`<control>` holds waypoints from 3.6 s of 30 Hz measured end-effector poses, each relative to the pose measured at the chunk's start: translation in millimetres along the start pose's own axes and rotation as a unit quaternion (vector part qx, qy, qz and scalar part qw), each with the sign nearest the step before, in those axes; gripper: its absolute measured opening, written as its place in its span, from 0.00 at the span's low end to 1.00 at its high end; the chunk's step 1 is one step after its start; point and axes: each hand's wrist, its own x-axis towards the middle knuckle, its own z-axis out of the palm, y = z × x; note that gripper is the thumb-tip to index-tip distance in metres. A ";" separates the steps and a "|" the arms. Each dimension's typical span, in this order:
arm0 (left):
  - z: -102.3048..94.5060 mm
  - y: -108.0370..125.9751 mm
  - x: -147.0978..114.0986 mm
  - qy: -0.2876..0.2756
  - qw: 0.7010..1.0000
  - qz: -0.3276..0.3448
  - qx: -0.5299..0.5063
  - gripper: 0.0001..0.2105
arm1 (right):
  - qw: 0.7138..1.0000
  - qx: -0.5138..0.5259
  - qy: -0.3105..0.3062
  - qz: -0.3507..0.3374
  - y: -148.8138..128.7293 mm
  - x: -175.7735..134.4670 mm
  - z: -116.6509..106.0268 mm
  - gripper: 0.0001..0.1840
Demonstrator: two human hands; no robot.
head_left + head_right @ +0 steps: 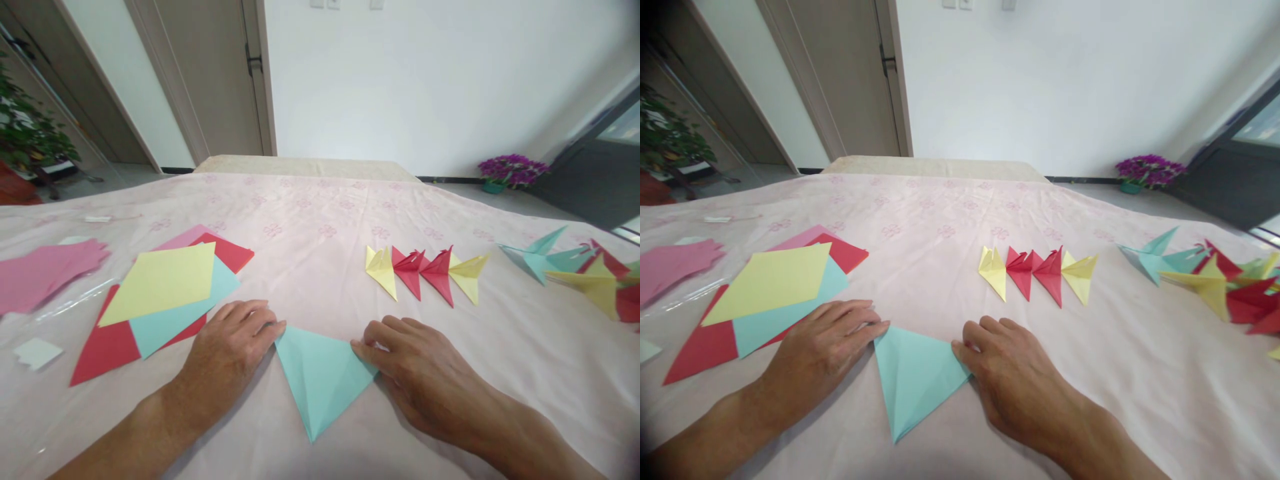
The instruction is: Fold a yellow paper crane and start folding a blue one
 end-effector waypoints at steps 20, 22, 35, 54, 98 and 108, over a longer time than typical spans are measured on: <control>1.5 25.3 6.8 0.001 0.969 -0.107 -0.223 0.05 | 0.893 0.392 0.036 0.216 7.7 12.5 2.4 0.08; 6.9 25.8 7.5 0.001 0.965 -0.103 -0.242 0.05 | 0.898 0.374 0.066 0.221 9.3 23.5 1.9 0.11; 13.4 12.8 12.8 0.036 0.988 -0.042 -0.142 0.06 | 0.866 0.378 0.135 0.297 0.6 11.3 20.6 0.25; 15.8 14.6 14.5 0.014 0.992 -0.085 -0.090 0.09 | 0.968 0.228 0.100 0.030 2.2 21.6 13.8 0.18; 8.6 19.0 24.0 0.002 0.998 -0.043 0.046 0.09 | 0.982 0.041 0.164 -0.090 12.1 9.8 33.8 0.31; 7.4 19.4 22.6 -0.027 0.997 -0.039 0.059 0.10 | 0.980 -0.034 0.170 -0.093 10.4 9.3 32.9 0.15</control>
